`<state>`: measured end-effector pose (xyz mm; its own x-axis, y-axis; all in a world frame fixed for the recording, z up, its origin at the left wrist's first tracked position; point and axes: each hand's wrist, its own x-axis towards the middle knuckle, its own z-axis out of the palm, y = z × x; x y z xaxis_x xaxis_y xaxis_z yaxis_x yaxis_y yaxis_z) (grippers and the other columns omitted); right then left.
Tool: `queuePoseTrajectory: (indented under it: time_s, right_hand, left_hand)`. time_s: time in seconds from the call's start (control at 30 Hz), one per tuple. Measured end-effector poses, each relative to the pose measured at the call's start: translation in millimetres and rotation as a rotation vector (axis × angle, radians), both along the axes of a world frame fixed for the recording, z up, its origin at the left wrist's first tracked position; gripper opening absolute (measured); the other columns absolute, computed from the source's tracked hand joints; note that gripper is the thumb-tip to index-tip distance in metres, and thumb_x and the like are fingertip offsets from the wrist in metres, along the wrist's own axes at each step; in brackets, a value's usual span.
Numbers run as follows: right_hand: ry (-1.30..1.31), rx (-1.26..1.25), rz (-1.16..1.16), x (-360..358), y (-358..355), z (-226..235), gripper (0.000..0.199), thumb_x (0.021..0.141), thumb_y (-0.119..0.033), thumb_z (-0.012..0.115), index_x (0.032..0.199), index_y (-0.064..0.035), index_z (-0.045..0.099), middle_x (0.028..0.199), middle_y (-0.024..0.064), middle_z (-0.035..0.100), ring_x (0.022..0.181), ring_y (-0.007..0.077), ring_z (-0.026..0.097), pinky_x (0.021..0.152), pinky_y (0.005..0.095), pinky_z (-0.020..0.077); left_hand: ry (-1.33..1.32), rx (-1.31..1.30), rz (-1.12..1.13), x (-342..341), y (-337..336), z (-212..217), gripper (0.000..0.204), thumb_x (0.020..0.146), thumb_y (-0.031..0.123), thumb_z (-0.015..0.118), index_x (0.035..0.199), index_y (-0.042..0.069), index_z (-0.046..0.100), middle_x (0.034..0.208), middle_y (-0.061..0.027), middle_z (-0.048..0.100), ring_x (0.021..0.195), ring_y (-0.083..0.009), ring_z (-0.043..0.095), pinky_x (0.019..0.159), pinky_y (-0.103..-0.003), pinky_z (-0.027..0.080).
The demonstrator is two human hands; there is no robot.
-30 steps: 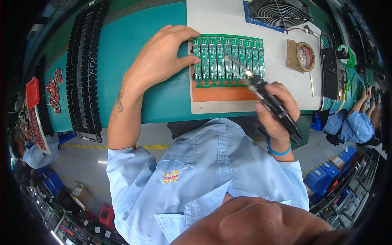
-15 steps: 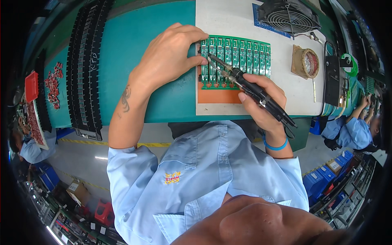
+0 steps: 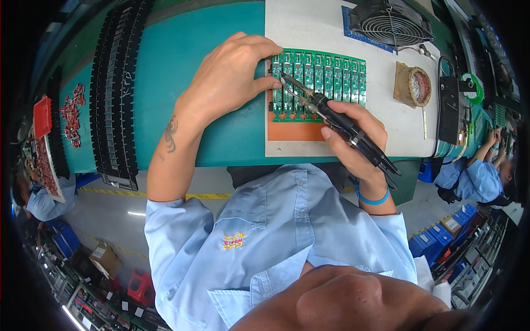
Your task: The person solders electronic components onto circuit board panels using a soldering iron, positions a new circuit board panel onto a fixture using a metal plate, solders the components across the board, and holds up the board panel with both hands.
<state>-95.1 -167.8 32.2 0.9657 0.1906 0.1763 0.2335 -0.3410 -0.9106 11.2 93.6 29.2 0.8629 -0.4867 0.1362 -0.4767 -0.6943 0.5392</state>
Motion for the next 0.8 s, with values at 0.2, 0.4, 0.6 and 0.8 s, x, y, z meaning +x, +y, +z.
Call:
queuePoseTrajectory:
  time_s: [0.2, 0.4, 0.6, 0.8]
  right_hand:
    - [-0.003, -0.007, 0.003, -2, -1, 0, 0.045, 0.078, 0.002, 0.081, 0.121, 0.0022, 0.072, 0.100, 0.0128, 0.077, 0.080, 0.0194, 0.068, 0.075, 0.0287, 0.0540]
    - [-0.040, -0.017, 0.004, -14, -11, 4, 0.046, 0.078, 0.001, 0.081, 0.122, 0.0029, 0.072, 0.100, 0.0135, 0.076, 0.078, 0.0189, 0.066, 0.074, 0.0288, 0.0529]
    - [-0.119, 0.083, -0.207, -36, -43, 4, 0.047, 0.076, 0.004, 0.081, 0.122, 0.0023, 0.073, 0.100, 0.0135, 0.076, 0.078, 0.0182, 0.067, 0.074, 0.0276, 0.0530]
    - [-0.303, 0.037, -0.816, -50, -99, -30, 0.049, 0.089, -0.002, 0.077, 0.136, 0.0026, 0.065, 0.116, 0.0156, 0.074, 0.086, 0.0179, 0.068, 0.080, 0.0308, 0.0577]
  left_hand:
    - [0.005, -0.003, -0.003, 0, 1, -1, 0.046, 0.075, 0.009, 0.089, 0.119, 0.003, 0.078, 0.121, -0.0068, 0.078, 0.108, -0.0276, 0.070, 0.097, -0.039, 0.057]
    - [0.009, 0.002, -0.005, 0, -1, 1, 0.045, 0.076, 0.010, 0.089, 0.120, 0.003, 0.078, 0.122, -0.0064, 0.077, 0.108, -0.0272, 0.070, 0.098, -0.039, 0.056]
    - [0.062, 0.019, 0.005, -1, 0, 7, 0.045, 0.078, 0.010, 0.088, 0.121, 0.004, 0.077, 0.124, -0.0057, 0.077, 0.108, -0.0268, 0.069, 0.101, -0.038, 0.054]
    - [0.139, 0.031, -0.028, 0, -3, 16, 0.046, 0.078, 0.009, 0.088, 0.122, 0.003, 0.075, 0.124, -0.0055, 0.076, 0.107, -0.0262, 0.068, 0.101, -0.037, 0.053]
